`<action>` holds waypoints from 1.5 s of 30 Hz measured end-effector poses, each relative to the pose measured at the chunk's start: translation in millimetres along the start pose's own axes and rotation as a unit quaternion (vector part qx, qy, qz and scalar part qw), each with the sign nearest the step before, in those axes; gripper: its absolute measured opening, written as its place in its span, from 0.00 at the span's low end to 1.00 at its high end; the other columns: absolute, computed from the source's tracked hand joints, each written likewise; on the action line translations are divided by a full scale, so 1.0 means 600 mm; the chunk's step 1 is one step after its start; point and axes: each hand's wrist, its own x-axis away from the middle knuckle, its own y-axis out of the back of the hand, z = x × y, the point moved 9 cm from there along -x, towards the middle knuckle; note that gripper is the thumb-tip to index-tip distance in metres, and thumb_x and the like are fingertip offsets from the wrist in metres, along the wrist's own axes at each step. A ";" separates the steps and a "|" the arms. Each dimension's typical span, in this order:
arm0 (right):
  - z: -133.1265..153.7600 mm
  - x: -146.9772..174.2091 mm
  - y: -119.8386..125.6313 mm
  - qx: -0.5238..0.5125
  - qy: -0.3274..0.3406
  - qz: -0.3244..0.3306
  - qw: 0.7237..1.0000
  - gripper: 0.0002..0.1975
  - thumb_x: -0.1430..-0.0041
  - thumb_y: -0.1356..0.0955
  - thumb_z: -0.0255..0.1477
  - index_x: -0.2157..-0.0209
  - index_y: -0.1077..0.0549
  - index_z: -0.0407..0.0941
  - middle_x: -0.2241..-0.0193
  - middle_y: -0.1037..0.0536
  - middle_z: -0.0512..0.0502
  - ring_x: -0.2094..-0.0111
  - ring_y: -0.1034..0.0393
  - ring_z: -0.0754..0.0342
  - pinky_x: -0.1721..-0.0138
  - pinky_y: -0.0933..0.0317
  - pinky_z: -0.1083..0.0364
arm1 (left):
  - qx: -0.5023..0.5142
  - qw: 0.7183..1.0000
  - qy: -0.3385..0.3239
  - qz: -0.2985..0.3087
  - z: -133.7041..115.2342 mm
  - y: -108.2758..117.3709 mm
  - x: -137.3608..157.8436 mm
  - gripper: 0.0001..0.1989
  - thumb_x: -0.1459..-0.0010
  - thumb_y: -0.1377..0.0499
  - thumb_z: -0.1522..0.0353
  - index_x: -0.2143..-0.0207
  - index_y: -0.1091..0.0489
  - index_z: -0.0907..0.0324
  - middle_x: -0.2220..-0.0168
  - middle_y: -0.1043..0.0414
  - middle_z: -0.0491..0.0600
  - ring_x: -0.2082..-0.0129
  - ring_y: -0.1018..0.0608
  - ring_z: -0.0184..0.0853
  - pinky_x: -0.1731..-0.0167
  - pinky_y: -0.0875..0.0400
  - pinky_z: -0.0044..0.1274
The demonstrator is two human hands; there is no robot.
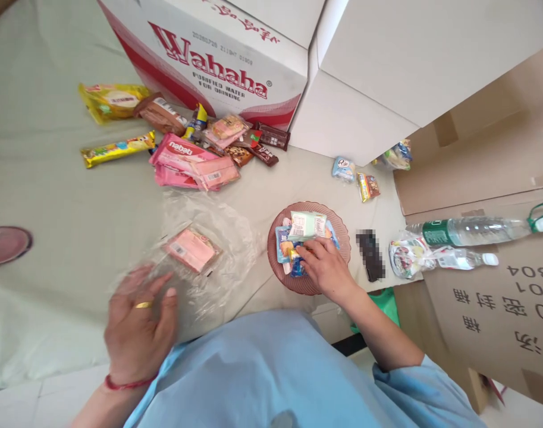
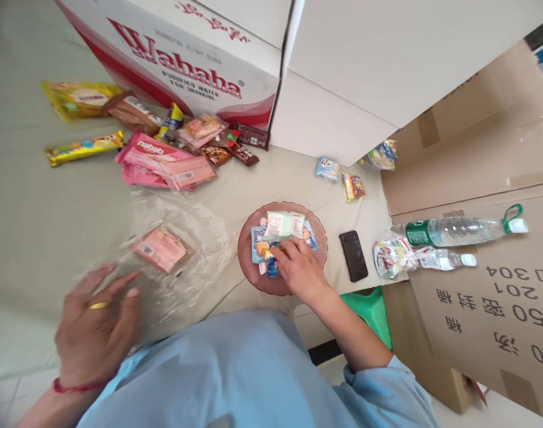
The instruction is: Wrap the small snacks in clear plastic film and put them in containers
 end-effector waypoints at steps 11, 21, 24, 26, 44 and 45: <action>-0.487 -0.017 0.168 -0.001 -0.396 -0.268 0.878 0.25 0.33 0.36 0.42 0.44 0.26 0.40 0.47 0.23 0.31 0.45 0.30 0.41 0.38 0.41 0.40 | -0.161 0.981 -0.067 0.082 0.066 -0.019 -0.018 0.21 0.30 0.47 0.63 0.43 0.26 0.63 0.42 0.23 0.65 0.36 0.26 0.58 0.40 0.32 0.51; -0.644 -0.099 0.062 0.006 -0.432 -0.091 0.897 0.42 0.43 0.29 0.46 0.31 0.38 0.45 0.38 0.32 0.31 0.37 0.40 0.36 0.35 0.47 0.40 | -0.148 0.977 -0.150 0.023 0.051 -0.018 -0.006 0.24 0.36 0.40 0.69 0.37 0.30 0.63 0.43 0.23 0.66 0.41 0.22 0.55 0.39 0.31 0.43; -0.621 -0.089 0.059 0.047 -0.465 -0.094 0.879 0.33 0.40 0.32 0.43 0.35 0.31 0.48 0.43 0.29 0.31 0.44 0.35 0.35 0.41 0.41 0.40 | -0.150 0.976 -0.156 0.020 0.048 -0.017 -0.007 0.26 0.36 0.39 0.70 0.36 0.31 0.61 0.43 0.22 0.65 0.42 0.21 0.55 0.41 0.29 0.44; -0.600 -0.075 0.056 0.059 -0.481 -0.092 0.870 0.31 0.41 0.31 0.41 0.37 0.29 0.48 0.45 0.28 0.30 0.46 0.33 0.35 0.44 0.39 0.40 | -0.149 0.976 -0.157 0.018 0.049 -0.016 -0.007 0.28 0.37 0.39 0.70 0.35 0.32 0.60 0.43 0.22 0.65 0.42 0.21 0.55 0.41 0.29 0.44; 0.000 -0.033 0.038 -0.062 -0.245 -0.190 0.949 0.26 0.36 0.30 0.39 0.38 0.30 0.54 0.48 0.28 0.35 0.44 0.33 0.34 0.43 0.35 0.32 | -0.110 0.989 -0.087 0.056 0.069 -0.024 -0.004 0.25 0.37 0.40 0.67 0.38 0.29 0.59 0.40 0.25 0.63 0.37 0.25 0.54 0.38 0.33 0.44; 0.006 -0.046 0.024 -0.038 -0.252 -0.189 0.948 0.27 0.35 0.31 0.41 0.37 0.31 0.54 0.48 0.28 0.33 0.44 0.34 0.31 0.44 0.37 0.29 | -0.108 0.989 -0.088 0.056 0.069 -0.024 -0.003 0.23 0.36 0.40 0.67 0.39 0.28 0.60 0.41 0.24 0.63 0.37 0.25 0.54 0.38 0.33 0.43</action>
